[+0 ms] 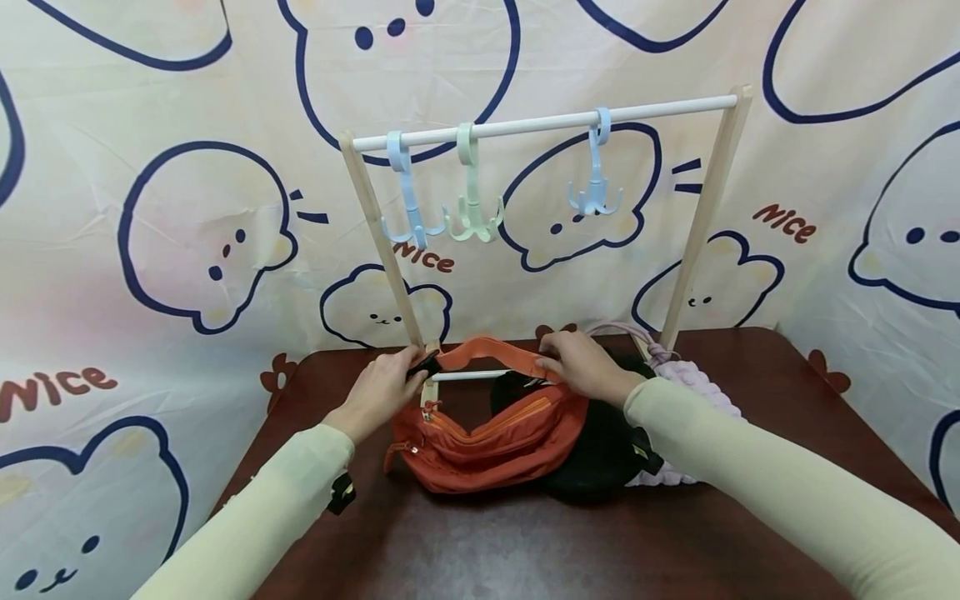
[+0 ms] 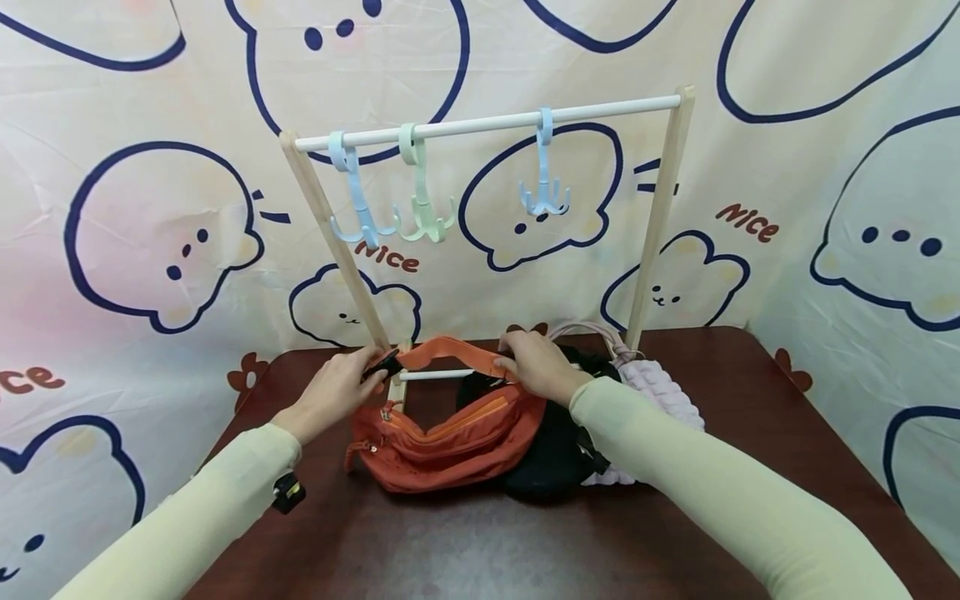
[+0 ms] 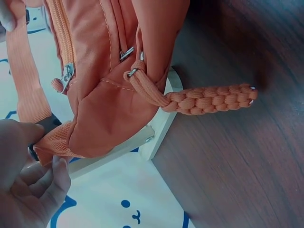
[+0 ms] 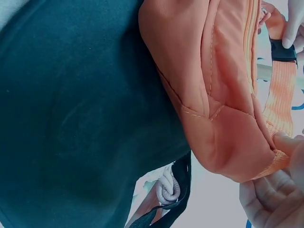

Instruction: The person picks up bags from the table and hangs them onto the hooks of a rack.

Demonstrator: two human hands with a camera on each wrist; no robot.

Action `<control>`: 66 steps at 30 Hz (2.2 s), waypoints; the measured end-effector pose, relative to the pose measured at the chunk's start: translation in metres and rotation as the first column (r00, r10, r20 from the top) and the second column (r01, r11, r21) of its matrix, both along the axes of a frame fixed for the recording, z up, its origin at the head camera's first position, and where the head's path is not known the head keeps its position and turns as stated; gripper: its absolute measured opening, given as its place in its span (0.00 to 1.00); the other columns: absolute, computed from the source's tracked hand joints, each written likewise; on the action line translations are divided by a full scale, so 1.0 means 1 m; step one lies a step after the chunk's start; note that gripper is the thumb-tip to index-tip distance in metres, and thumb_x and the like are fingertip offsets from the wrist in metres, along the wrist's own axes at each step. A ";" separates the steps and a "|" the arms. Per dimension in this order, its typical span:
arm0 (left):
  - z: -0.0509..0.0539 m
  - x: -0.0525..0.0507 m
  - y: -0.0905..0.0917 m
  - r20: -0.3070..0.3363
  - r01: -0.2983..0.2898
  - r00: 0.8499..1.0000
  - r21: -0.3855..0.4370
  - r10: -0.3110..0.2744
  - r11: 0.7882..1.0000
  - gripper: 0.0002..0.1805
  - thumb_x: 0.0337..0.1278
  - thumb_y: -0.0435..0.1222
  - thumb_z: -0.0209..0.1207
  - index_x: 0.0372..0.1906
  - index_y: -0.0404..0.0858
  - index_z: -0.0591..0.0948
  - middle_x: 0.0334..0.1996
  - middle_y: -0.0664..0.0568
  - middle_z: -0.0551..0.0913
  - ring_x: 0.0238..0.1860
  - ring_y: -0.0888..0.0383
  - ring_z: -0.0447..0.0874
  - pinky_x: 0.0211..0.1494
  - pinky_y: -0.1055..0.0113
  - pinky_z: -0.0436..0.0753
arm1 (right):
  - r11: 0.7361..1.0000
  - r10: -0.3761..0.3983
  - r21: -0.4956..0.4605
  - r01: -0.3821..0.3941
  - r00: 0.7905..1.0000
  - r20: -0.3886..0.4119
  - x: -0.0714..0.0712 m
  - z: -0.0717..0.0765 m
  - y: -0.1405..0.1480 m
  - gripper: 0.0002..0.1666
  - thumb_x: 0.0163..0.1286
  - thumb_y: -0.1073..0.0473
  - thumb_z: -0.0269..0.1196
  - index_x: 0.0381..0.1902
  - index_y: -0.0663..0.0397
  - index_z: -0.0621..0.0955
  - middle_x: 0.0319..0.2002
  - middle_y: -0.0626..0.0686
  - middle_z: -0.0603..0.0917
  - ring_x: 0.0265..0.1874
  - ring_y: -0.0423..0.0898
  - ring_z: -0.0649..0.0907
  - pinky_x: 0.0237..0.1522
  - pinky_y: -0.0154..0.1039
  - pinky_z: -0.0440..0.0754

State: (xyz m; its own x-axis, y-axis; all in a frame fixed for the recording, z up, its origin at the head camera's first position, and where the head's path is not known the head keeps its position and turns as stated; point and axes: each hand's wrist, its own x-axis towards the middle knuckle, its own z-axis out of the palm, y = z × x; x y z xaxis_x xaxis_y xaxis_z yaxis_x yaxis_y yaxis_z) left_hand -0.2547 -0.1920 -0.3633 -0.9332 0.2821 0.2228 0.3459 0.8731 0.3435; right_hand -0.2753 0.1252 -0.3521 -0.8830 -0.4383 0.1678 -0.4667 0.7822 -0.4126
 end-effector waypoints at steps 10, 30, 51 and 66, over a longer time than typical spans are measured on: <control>0.002 0.009 0.002 0.020 0.017 1.000 0.013 -0.018 1.000 0.12 0.71 0.38 0.60 0.53 0.38 0.80 0.32 0.49 0.85 0.23 0.60 0.76 0.27 0.66 0.73 | 0.999 0.022 -0.034 -0.021 0.999 0.034 0.006 -0.001 0.003 0.08 0.74 0.55 0.62 0.40 0.54 0.85 0.31 0.50 0.85 0.26 0.42 0.78 0.31 0.37 0.74; 0.000 0.016 0.004 0.011 0.007 1.000 0.027 -0.007 1.000 0.16 0.73 0.39 0.58 0.57 0.35 0.81 0.35 0.48 0.87 0.27 0.59 0.79 0.33 0.62 0.78 | 0.992 0.071 -0.108 -0.068 0.997 0.021 0.017 -0.001 0.005 0.09 0.73 0.60 0.63 0.45 0.58 0.87 0.39 0.53 0.89 0.33 0.42 0.83 0.39 0.40 0.81; 0.005 0.022 0.005 0.020 0.046 0.999 0.116 -0.048 0.992 0.11 0.72 0.38 0.58 0.48 0.35 0.82 0.27 0.50 0.82 0.23 0.61 0.74 0.25 0.68 0.73 | 0.987 0.091 -0.139 -0.079 0.992 0.082 0.023 0.002 0.012 0.08 0.74 0.62 0.62 0.45 0.58 0.86 0.38 0.53 0.89 0.33 0.41 0.82 0.37 0.37 0.80; 0.015 0.028 0.003 -0.004 0.065 0.998 0.113 -0.065 0.992 0.13 0.71 0.37 0.59 0.55 0.36 0.80 0.35 0.48 0.86 0.28 0.60 0.78 0.31 0.66 0.76 | 0.977 0.110 -0.184 -0.106 0.994 0.007 0.029 0.010 0.012 0.06 0.72 0.61 0.64 0.39 0.56 0.87 0.32 0.50 0.88 0.28 0.39 0.80 0.34 0.35 0.77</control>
State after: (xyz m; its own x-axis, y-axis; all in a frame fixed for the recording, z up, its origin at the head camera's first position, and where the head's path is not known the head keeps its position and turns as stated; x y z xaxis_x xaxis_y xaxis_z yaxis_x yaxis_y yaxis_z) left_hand -0.2272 -0.1891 -0.3485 -0.9138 0.3147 0.2566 0.4003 0.8046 0.4386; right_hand -0.2458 0.1372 -0.3422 -0.8356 -0.4946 0.2390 -0.5358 0.6381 -0.5530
